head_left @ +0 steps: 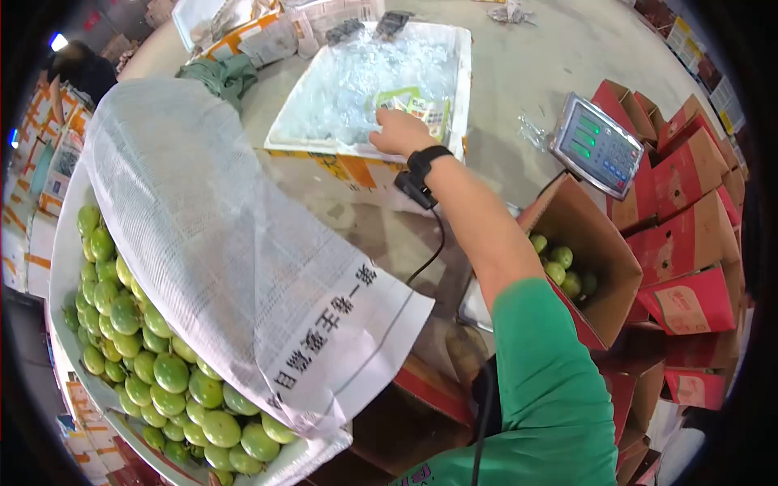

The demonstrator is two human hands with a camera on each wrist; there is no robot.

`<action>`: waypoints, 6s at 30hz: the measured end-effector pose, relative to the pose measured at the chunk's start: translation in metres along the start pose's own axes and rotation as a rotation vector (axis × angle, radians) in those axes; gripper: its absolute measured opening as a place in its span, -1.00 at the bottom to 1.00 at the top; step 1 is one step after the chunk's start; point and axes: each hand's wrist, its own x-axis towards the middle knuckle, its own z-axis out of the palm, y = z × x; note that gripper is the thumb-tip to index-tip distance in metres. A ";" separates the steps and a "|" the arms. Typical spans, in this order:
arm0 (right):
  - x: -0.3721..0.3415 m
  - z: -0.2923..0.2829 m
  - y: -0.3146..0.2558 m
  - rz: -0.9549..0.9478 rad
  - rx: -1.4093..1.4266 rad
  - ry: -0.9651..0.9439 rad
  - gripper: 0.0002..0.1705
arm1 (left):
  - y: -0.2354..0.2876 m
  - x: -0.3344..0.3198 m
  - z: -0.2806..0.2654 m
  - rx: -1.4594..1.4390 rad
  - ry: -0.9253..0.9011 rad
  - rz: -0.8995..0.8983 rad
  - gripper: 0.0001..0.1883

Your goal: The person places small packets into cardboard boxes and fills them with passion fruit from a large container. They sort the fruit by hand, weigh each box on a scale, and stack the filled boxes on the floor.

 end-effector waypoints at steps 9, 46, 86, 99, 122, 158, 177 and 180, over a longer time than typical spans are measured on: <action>-0.049 0.036 -0.002 -0.052 -0.184 -0.328 -0.32 | -0.001 -0.002 0.006 -0.098 0.018 0.007 -0.41; -0.067 0.043 -0.002 -0.352 -0.680 -0.605 -0.73 | -0.009 -0.005 0.003 -0.048 0.019 0.007 -0.45; -0.054 -0.028 0.013 0.062 0.065 0.162 -0.70 | -0.015 -0.006 0.007 -0.039 0.004 -0.001 -0.49; -0.052 -0.007 0.043 0.304 0.643 -0.099 -0.63 | -0.009 -0.004 0.005 -0.033 0.000 -0.027 -0.48; -0.499 0.044 -0.238 -1.227 -0.405 -0.697 -0.74 | -0.053 -0.129 -0.014 -0.498 0.077 -0.484 -0.46; -0.574 0.035 -0.141 -0.638 -0.357 -0.734 -0.40 | -0.006 -0.272 0.052 -0.514 -0.928 -0.568 -0.67; -0.284 -0.226 -0.295 -0.875 -0.084 -0.323 -0.58 | -0.140 -0.006 -0.182 -0.357 -0.154 -0.212 -0.49; -0.177 -0.195 -0.341 -0.835 -0.070 -0.156 -0.41 | -0.192 0.097 -0.151 -0.203 -0.116 -0.181 -0.45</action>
